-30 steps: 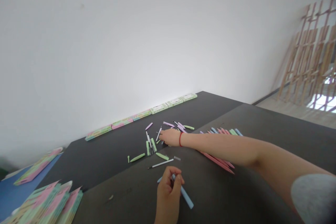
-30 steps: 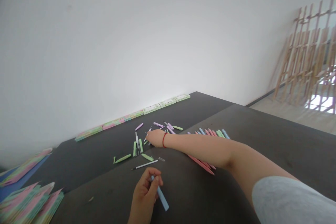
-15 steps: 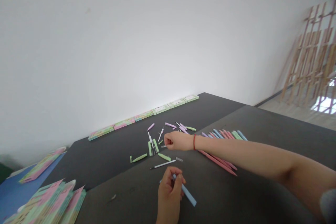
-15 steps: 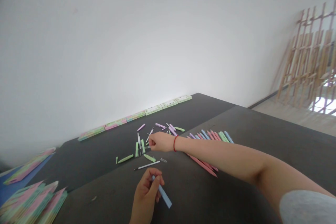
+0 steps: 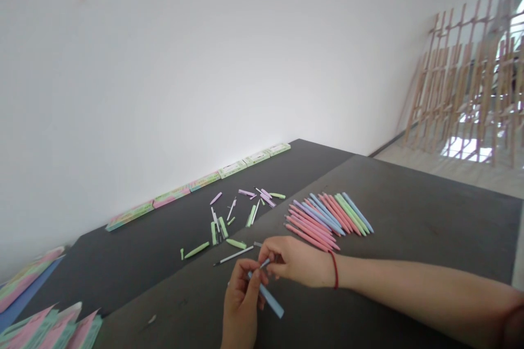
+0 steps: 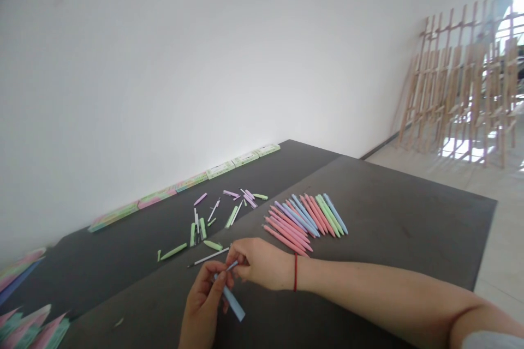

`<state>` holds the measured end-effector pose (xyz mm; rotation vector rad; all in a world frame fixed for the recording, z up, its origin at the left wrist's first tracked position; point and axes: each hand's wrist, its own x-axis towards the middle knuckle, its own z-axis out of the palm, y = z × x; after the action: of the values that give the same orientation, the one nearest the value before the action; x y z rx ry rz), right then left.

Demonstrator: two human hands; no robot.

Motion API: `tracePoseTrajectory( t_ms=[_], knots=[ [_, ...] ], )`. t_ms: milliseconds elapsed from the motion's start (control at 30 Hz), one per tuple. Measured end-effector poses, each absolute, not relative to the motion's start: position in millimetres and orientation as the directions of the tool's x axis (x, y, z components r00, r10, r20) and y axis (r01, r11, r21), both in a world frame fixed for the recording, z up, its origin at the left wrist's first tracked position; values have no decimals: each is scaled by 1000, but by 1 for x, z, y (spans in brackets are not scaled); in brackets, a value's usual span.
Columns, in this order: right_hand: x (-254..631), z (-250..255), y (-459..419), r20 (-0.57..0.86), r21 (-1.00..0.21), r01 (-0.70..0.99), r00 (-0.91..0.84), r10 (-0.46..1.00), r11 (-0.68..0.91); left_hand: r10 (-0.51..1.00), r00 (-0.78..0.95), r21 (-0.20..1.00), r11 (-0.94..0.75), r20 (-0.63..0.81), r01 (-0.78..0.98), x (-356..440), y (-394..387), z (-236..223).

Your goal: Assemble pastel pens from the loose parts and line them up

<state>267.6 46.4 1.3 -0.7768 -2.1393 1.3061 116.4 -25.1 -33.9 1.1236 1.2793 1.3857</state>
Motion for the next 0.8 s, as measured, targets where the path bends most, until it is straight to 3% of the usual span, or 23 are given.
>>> tracePoseTrajectory(
  t_ms=[233, 367, 800],
  knots=[
    [269, 2, 46, 150, -906, 177, -717, 681, 385, 979, -200, 983, -58, 23, -172, 112, -22, -39],
    [270, 5, 46, 181, -869, 208, -711, 679, 449, 983, -185, 985, -39, 7, -170, 112, -23, -38],
    [270, 0, 41, 223, -885, 139, -710, 668, 444, 991, -135, 984, -16, -8, -176, 112, -24, -36]
  ],
)
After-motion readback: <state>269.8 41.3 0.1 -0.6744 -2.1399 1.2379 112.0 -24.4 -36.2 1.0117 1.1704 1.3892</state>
